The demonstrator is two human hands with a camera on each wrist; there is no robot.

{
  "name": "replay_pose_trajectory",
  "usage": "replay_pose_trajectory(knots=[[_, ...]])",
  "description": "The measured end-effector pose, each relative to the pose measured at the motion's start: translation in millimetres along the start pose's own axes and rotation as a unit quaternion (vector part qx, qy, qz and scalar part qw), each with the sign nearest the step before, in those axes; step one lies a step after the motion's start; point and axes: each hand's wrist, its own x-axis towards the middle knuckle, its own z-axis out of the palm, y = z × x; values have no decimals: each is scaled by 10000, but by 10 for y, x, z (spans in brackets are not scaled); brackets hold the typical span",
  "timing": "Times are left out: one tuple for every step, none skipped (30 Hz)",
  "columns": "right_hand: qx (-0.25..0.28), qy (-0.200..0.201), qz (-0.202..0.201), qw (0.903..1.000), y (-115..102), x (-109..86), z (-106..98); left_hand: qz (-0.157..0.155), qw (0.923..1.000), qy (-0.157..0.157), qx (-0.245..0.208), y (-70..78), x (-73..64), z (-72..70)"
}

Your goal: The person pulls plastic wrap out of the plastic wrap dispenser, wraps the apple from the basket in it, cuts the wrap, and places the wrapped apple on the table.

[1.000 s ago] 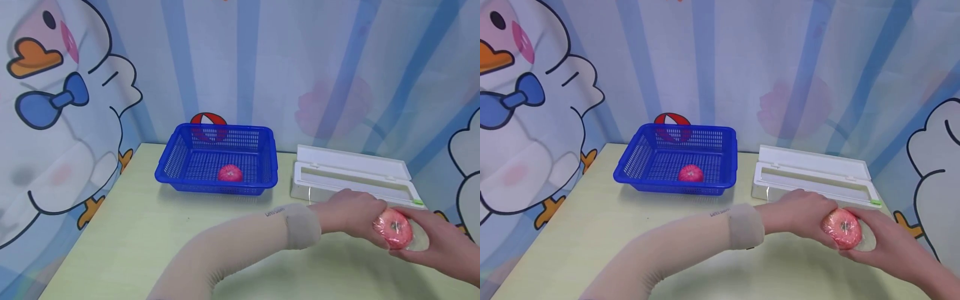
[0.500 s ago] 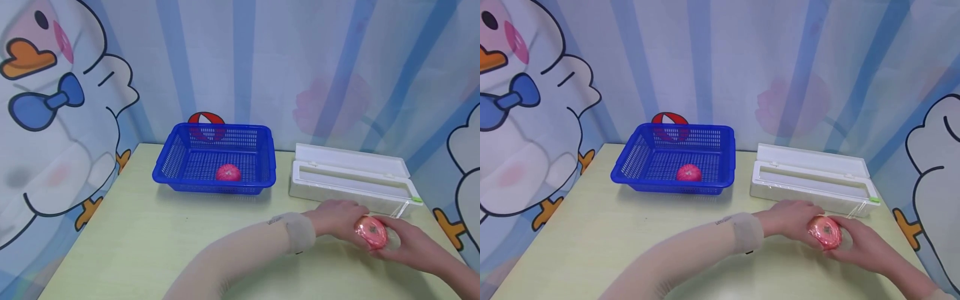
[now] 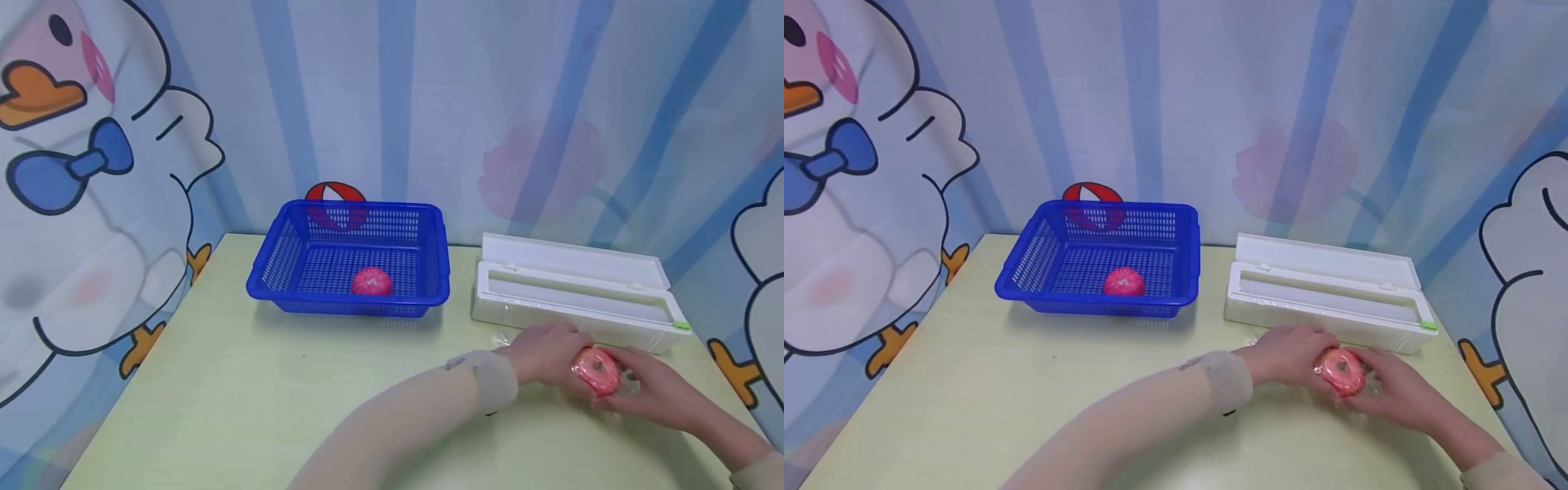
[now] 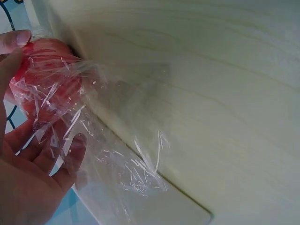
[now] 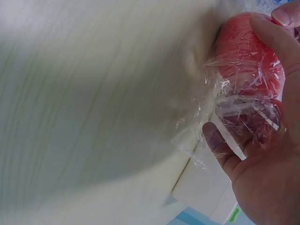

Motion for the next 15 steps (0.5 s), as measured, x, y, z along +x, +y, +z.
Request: replay_pose_trajectory(knots=[[12, -14, 21, 10000, 1, 6, 6, 7, 10000, 19, 38, -8, 5, 5], [19, -15, 49, 10000, -3, 11, 9, 4, 10000, 30, 58, -14, 8, 10], [40, -21, 49, 10000, -3, 15, 13, 10, 10000, 44, 84, -21, 13, 15], [47, -37, 63, 10000, -4, 18, 15, 21, 9999, 50, 99, -27, 16, 18], [53, -37, 83, 9999, -6, 20, 16, 30, 9999, 54, 101, -32, 19, 21], [68, -32, 100, 9999, -6, 21, 17, 35, 9999, 55, 100, -36, 22, 23], [100, -28, 85, 9999, -1, 22, 20, 45, 9999, 53, 110, -39, 24, 24], [130, -19, 86, 9999, 0, 22, 23, 44, 9999, 45, 104, -43, 28, 29], [163, -13, 92, 9998, 2, 22, 27, 53, 9999, 49, 102, -47, 33, 34], [193, -18, 108, 9998, 4, 21, 31, 63, 9999, 45, 105, -49, 36, 38], [228, -21, 119, 9997, 3, 19, 34, 73, 9999, 44, 112, -52, 38, 41], [265, -29, 122, 9996, 3, 18, 38, 83, 9999, 47, 114, -54, 40, 45], [280, -37, 117, 9995, 5, 17, 40, 98, 9999, 47, 115, -56, 42, 49], [281, -40, 116, 9995, 0, 15, 39, 110, 9999, 49, 119, -57, 43, 52], [274, -54, 96, 9996, 0, 12, 37, 127, 9998, 58, 135, -58, 44, 53]])
